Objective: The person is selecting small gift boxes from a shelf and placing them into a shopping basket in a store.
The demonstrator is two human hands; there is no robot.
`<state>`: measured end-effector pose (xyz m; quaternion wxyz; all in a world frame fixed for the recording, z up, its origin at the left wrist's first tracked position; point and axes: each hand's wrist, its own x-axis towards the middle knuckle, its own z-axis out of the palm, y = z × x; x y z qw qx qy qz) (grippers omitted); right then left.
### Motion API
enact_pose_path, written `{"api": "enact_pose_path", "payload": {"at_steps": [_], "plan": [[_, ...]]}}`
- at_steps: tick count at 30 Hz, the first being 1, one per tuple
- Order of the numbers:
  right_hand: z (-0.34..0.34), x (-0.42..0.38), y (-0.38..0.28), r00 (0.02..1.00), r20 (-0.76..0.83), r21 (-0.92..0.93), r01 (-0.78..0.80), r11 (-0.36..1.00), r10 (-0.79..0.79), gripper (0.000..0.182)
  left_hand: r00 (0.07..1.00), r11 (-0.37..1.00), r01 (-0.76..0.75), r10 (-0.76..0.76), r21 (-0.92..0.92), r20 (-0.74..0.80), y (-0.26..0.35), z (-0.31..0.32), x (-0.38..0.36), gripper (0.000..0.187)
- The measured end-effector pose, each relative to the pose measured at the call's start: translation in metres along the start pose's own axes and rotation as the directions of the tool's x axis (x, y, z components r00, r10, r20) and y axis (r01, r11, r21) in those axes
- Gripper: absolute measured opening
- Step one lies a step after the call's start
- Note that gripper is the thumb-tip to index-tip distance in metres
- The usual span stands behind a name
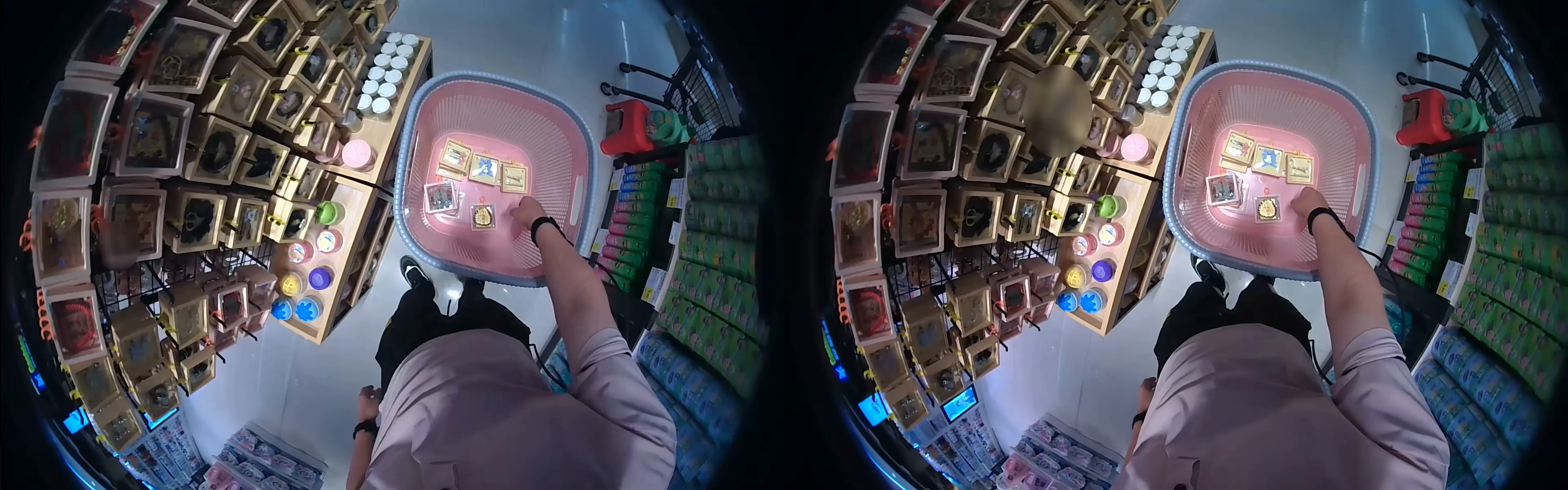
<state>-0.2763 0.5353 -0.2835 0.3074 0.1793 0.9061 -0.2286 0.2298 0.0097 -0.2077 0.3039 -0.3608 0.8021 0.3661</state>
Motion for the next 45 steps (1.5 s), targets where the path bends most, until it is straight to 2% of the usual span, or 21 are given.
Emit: {"api": "enact_pose_path", "payload": {"at_steps": [2, 3, 4, 7, 10, 13, 17, 20, 24, 29, 33, 36, 38, 45], "plan": [[0.021, -0.004, -0.012, 0.999, 0.048, -0.072, -0.019, 0.997, 0.022, 0.045, 0.976, 0.976, 0.215, -0.214, -0.035, 0.047, 0.010, -0.009, -0.036, 0.048], [0.028, -0.007, -0.026, 0.997, 0.073, -0.109, -0.025, 0.994, 0.033, 0.046, 0.977, 0.977, 0.209, -0.207, -0.047, 0.047, 0.012, -0.009, -0.048, 0.048], [0.034, -0.006, -0.035, 0.989, 0.126, -0.039, -0.068, 0.997, 0.072, 0.066, 0.979, 0.978, 0.203, -0.201, -0.056, 0.046, 0.013, -0.008, -0.061, 0.048], [0.068, 0.014, -0.053, 0.982, 0.145, 0.000, -0.120, 0.993, 0.119, 0.089, 0.959, 0.964, 0.259, -0.250, -0.057, 0.134, -0.023, 0.009, -0.085, 0.044], [0.093, 0.015, -0.076, 0.965, 0.100, -0.020, -0.241, 0.970, 0.242, 0.096, 0.938, 0.939, 0.330, -0.314, -0.099, 0.144, -0.005, 0.006, -0.098, 0.042], [0.106, 0.013, -0.090, 0.962, 0.041, -0.036, -0.270, 0.962, 0.272, 0.100, 0.919, 0.912, 0.383, -0.360, -0.145, 0.158, 0.023, -0.010, -0.110, 0.040], [0.118, 0.027, -0.084, 0.963, 0.008, -0.119, -0.266, 0.957, 0.269, 0.097, 0.927, 0.916, 0.370, -0.352, -0.156, 0.133, -0.004, -0.023, -0.087, 0.037], [0.115, 0.030, -0.089, 0.951, 0.009, -0.127, -0.306, 0.943, 0.310, 0.093, 0.906, 0.896, 0.418, -0.399, -0.151, 0.143, 0.072, -0.050, -0.063, 0.036], [0.107, 0.030, -0.087, 0.944, 0.042, -0.109, -0.321, 0.941, 0.327, 0.089, 0.898, 0.826, 0.439, -0.422, -0.355, 0.127, 0.068, -0.060, -0.036, 0.036], [0.111, 0.028, -0.095, 0.946, 0.092, -0.093, -0.303, 0.949, 0.311, 0.088, 0.916, 0.828, 0.395, -0.387, -0.399, 0.105, 0.064, -0.061, -0.018, 0.036], [0.120, 0.014, -0.120, 0.931, 0.043, 0.007, -0.364, 0.931, 0.364, 0.091, 0.921, 0.843, 0.386, -0.372, -0.375, 0.112, 0.079, -0.060, -0.028, 0.037], [0.121, 0.027, -0.127, 0.893, 0.057, 0.008, -0.447, 0.895, 0.446, 0.083, 0.912, 0.883, 0.407, -0.378, -0.233, 0.157, 0.079, -0.060, -0.034, 0.037], [0.125, 0.035, -0.129, 0.871, 0.063, 0.030, -0.490, 0.871, 0.487, 0.077, 0.905, 0.867, 0.424, -0.399, -0.261, 0.145, 0.074, -0.057, -0.040, 0.038], [0.124, 0.029, -0.121, 0.899, 0.044, 0.036, -0.438, 0.898, 0.437, 0.085, 0.920, 0.875, 0.392, -0.372, -0.283, 0.125, 0.080, -0.056, -0.041, 0.040]]}}
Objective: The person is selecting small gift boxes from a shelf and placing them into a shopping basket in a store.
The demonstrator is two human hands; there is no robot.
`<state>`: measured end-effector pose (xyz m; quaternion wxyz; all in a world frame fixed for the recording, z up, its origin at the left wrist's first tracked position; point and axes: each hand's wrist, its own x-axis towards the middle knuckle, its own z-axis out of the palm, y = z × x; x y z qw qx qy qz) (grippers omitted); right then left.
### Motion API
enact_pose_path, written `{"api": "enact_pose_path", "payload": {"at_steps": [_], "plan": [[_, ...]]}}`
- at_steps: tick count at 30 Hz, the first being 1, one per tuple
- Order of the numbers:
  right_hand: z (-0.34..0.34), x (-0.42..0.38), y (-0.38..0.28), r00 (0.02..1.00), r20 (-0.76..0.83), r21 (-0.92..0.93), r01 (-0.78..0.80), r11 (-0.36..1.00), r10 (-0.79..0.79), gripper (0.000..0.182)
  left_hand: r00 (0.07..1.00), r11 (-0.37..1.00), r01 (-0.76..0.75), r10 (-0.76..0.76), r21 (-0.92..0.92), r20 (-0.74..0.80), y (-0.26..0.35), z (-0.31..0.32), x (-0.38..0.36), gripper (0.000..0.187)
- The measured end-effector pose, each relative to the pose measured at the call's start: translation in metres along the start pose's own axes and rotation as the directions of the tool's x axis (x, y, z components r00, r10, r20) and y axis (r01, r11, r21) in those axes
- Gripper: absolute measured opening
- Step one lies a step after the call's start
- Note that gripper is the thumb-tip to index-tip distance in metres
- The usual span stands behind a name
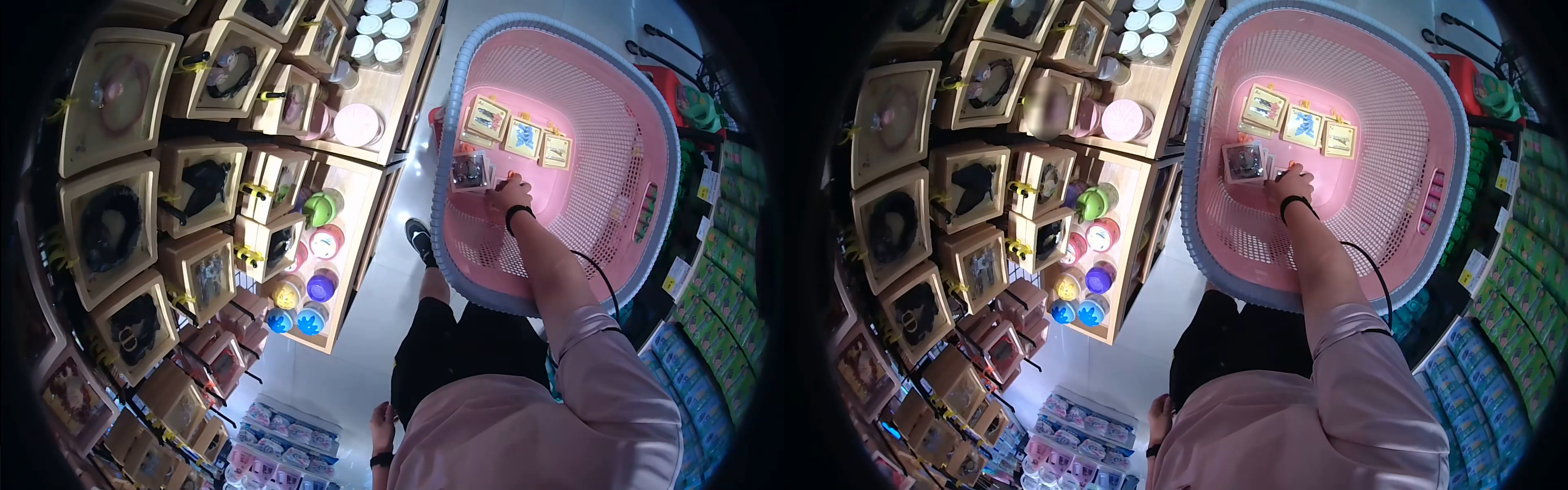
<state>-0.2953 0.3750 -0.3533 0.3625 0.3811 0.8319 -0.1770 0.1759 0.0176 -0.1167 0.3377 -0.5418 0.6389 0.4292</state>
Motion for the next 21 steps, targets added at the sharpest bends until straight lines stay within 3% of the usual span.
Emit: {"api": "enact_pose_path", "payload": {"at_steps": [9, 14, 21], "plan": [[-0.001, 0.016, 0.015, 0.996, -0.023, -0.024, 0.086, 0.996, -0.086, 0.088, 0.998, 0.999, -0.025, 0.023, 0.032, 0.056, 0.004, -0.001, 0.019, 0.035], [-0.006, 0.011, 0.024, 0.992, 0.020, -0.092, 0.126, 0.988, -0.124, 0.088, 0.997, 0.985, -0.075, 0.070, 0.156, 0.031, -0.005, -0.005, 0.028, 0.032], [-0.001, -0.006, 0.019, 0.997, 0.000, -0.113, 0.073, 0.991, -0.074, 0.097, 0.997, 0.983, -0.082, 0.080, 0.165, 0.016, -0.011, -0.004, 0.037, 0.032]]}}
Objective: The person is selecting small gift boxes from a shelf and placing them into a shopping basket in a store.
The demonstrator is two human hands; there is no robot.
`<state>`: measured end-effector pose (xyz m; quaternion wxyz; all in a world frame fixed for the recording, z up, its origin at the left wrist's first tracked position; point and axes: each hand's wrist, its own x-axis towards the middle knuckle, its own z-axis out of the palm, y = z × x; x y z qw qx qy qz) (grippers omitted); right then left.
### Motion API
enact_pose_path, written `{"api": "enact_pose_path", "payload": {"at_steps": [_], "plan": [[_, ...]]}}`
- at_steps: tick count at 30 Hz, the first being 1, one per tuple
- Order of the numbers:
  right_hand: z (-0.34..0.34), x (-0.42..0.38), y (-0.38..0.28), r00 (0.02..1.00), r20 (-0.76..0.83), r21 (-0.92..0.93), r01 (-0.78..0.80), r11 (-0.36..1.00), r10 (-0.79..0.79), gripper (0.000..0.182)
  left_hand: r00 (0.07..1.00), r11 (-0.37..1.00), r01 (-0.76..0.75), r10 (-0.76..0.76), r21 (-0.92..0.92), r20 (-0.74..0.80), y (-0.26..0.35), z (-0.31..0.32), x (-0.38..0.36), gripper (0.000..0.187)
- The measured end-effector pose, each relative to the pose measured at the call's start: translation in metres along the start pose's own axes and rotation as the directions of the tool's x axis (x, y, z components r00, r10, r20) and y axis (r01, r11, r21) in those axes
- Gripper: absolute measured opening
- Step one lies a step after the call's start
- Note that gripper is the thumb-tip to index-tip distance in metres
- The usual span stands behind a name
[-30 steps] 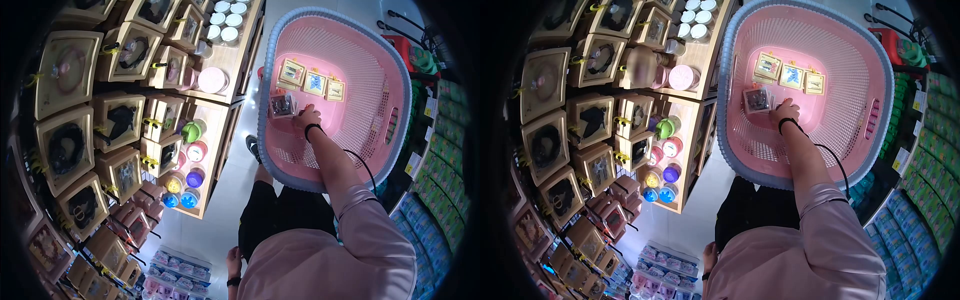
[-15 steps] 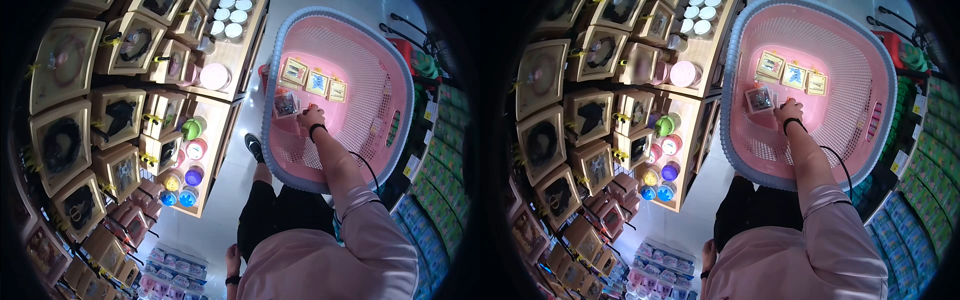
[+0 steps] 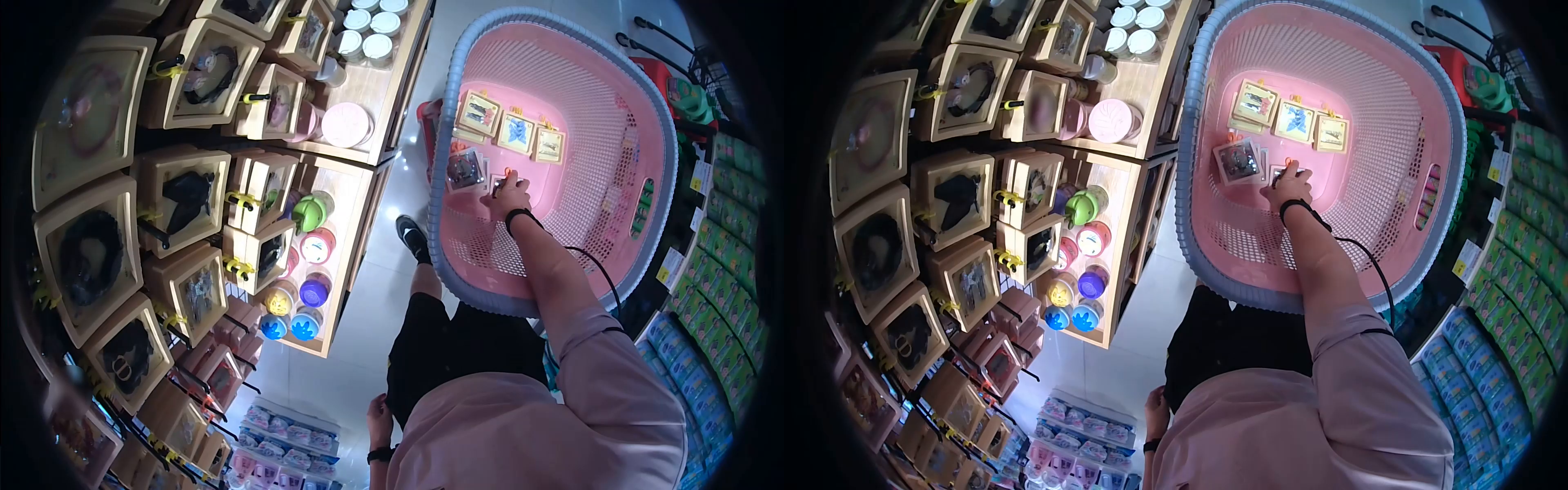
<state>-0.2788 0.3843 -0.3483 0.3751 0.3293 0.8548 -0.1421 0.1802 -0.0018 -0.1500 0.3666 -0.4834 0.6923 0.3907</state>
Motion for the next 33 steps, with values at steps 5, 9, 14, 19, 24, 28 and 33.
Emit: {"api": "enact_pose_path", "payload": {"at_steps": [5, 9, 14, 19, 24, 28, 33], "plan": [[0.011, 0.003, -0.006, 0.995, -0.089, -0.020, -0.051, 0.999, 0.049, 0.094, 1.000, 0.999, -0.008, 0.007, -0.031, -0.013, 0.002, -0.001, -0.004, 0.032], [-0.005, 0.000, 0.003, 1.000, -0.013, -0.067, -0.005, 0.998, 0.004, 0.095, 0.995, 0.990, -0.093, 0.096, 0.109, -0.023, 0.018, -0.004, -0.007, 0.032], [-0.038, 0.005, 0.018, 0.994, 0.055, 0.112, 0.084, 0.990, -0.091, 0.110, 0.988, 0.986, -0.146, 0.149, 0.074, -0.035, 0.018, 0.002, 0.015, 0.032], [-0.130, -0.076, -0.004, 0.888, 0.120, 0.773, 0.197, 0.603, -0.444, 0.088, 0.963, 0.951, -0.270, 0.265, -0.151, -0.053, 0.047, 0.002, 0.026, 0.033], [-0.198, -0.177, 0.013, 0.636, 0.118, 0.989, -0.148, 0.029, -0.763, 0.063, 0.903, 0.881, -0.429, 0.419, -0.201, -0.093, 0.083, -0.008, 0.026, 0.037], [-0.232, -0.265, 0.026, 0.474, -0.050, 0.909, -0.343, -0.237, -0.879, 0.077, 0.818, 0.839, -0.543, 0.538, 0.035, -0.204, 0.153, -0.024, -0.007, 0.036], [-0.256, -0.331, 0.032, 0.303, -0.127, 0.921, -0.317, -0.226, -0.945, 0.090, 0.450, 0.504, -0.822, 0.860, 0.265, -0.239, 0.282, -0.030, -0.106, 0.037]]}}
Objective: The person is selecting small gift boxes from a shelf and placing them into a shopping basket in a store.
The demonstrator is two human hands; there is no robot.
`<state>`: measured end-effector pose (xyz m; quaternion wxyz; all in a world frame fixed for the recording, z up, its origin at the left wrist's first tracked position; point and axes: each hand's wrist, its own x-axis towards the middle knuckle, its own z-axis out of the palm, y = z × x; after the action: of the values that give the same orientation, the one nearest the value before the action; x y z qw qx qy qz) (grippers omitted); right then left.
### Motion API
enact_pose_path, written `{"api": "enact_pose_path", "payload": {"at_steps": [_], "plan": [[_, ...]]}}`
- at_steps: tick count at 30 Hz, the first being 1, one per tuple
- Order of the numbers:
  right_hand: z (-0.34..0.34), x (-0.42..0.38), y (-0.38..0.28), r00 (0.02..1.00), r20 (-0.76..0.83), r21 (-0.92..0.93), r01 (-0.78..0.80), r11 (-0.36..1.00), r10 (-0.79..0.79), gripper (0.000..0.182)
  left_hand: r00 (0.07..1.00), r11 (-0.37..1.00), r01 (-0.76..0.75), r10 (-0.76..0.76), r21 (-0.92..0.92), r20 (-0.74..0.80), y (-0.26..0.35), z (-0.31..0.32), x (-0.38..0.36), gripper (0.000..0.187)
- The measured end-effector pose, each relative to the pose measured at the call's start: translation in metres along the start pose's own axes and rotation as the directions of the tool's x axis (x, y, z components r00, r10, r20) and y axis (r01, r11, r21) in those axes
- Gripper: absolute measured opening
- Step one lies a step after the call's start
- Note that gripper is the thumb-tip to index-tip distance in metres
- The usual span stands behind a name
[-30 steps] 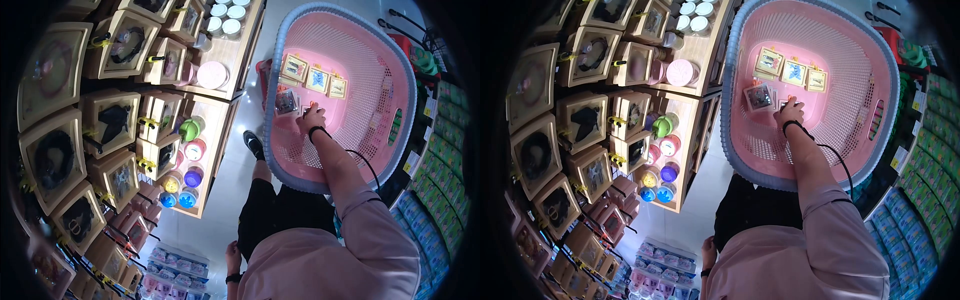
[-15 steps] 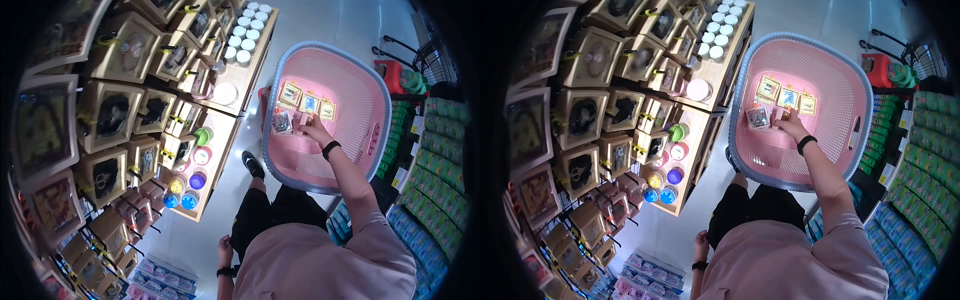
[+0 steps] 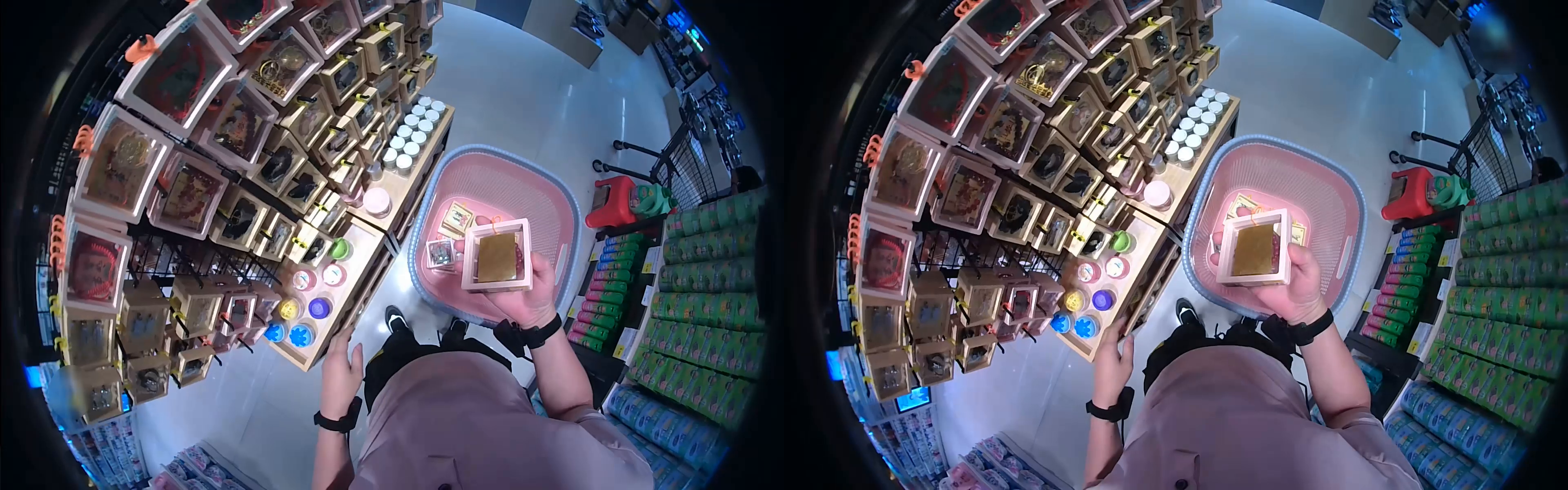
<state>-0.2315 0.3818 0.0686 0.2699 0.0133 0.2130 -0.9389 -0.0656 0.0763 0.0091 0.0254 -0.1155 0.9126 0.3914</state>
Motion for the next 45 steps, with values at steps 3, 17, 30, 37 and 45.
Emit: {"api": "enact_pose_path", "payload": {"at_steps": [3, 17, 30, 37, 45], "plan": [[0.024, -0.018, 0.000, 0.998, 0.002, -0.031, -0.063, 0.998, 0.063, 0.088, 0.950, 0.949, -0.312, 0.312, -0.037, -0.002, 0.088, -0.013, 0.011, 0.043], [0.037, -0.081, 0.013, 0.965, -0.043, -0.748, 0.139, 0.648, -0.257, 0.073, 0.948, 0.650, -0.224, 0.319, -0.726, -0.006, 0.160, 0.024, 0.004, 0.046], [0.037, -0.081, 0.021, 0.954, 0.044, -0.694, 0.244, 0.678, -0.298, 0.044, 0.954, 0.541, 0.096, 0.191, -0.835, 0.233, 0.142, 0.012, -0.004, 0.054], [0.041, -0.074, 0.024, 0.969, 0.043, -0.686, 0.204, 0.698, -0.241, 0.043, 0.961, 0.562, 0.074, 0.180, -0.823, 0.209, 0.136, 0.009, -0.011, 0.054], [0.044, -0.075, 0.024, 0.979, -0.028, -0.689, 0.126, 0.714, -0.200, 0.042, 0.965, 0.476, 0.032, 0.214, -0.879, 0.150, 0.131, 0.003, -0.007, 0.050]]}}
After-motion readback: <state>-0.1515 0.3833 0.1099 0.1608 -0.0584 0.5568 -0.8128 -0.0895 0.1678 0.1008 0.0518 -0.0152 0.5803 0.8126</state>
